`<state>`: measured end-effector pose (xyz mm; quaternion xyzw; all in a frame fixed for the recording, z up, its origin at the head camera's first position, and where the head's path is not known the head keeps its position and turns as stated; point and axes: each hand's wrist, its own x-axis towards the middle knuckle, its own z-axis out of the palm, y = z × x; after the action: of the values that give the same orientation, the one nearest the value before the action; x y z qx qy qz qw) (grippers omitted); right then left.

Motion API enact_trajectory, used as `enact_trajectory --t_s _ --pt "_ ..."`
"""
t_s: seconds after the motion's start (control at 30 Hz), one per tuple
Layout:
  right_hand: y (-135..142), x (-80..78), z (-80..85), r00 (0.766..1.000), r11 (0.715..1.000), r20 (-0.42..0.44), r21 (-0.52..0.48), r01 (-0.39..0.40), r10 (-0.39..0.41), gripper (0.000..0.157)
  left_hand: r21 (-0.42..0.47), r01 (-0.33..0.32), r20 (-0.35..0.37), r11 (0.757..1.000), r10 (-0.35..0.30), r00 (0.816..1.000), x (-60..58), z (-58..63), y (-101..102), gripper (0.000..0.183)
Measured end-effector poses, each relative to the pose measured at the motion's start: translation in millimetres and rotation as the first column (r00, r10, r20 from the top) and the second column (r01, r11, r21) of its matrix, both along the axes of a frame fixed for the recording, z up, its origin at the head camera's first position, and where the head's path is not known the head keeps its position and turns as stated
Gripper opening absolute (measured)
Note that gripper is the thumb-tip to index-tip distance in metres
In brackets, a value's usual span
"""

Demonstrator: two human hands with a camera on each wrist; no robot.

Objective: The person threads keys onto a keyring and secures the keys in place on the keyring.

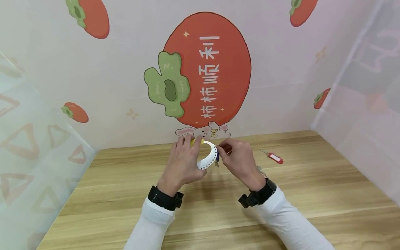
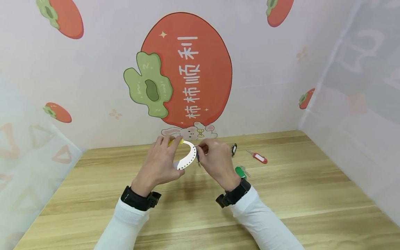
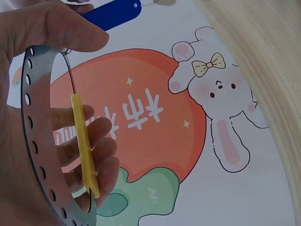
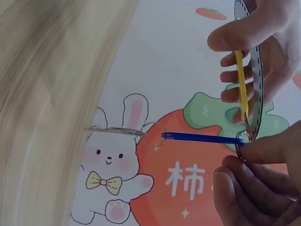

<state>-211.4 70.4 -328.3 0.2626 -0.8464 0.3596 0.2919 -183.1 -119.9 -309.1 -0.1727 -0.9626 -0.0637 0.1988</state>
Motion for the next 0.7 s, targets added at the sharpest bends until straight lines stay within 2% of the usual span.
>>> enact_trajectory --t_s 0.1,0.27,0.47,0.7 --pt "-0.8 0.5 0.0 1.0 1.0 -0.006 -0.026 0.016 -0.016 0.005 0.0 -0.004 -0.002 1.0 0.004 1.0 -0.3 -0.1 0.5 0.093" --pt "0.4 -0.6 -0.7 0.997 1.0 -0.071 -0.024 0.004 -0.006 0.004 -0.007 0.003 0.005 1.0 -0.003 1.0 -0.5 0.0 1.2 0.095" --pt "4.2 -3.7 -1.2 0.987 0.999 -0.158 0.041 -0.023 0.029 0.006 -0.032 0.015 0.019 0.999 -0.014 1.0 -1.0 -0.1 1.4 0.097" --pt "6.6 -6.1 -1.2 0.977 0.99 -0.207 0.135 -0.033 0.061 0.006 -0.05 0.035 0.033 0.998 -0.033 0.999 -1.8 -0.7 1.2 0.097"
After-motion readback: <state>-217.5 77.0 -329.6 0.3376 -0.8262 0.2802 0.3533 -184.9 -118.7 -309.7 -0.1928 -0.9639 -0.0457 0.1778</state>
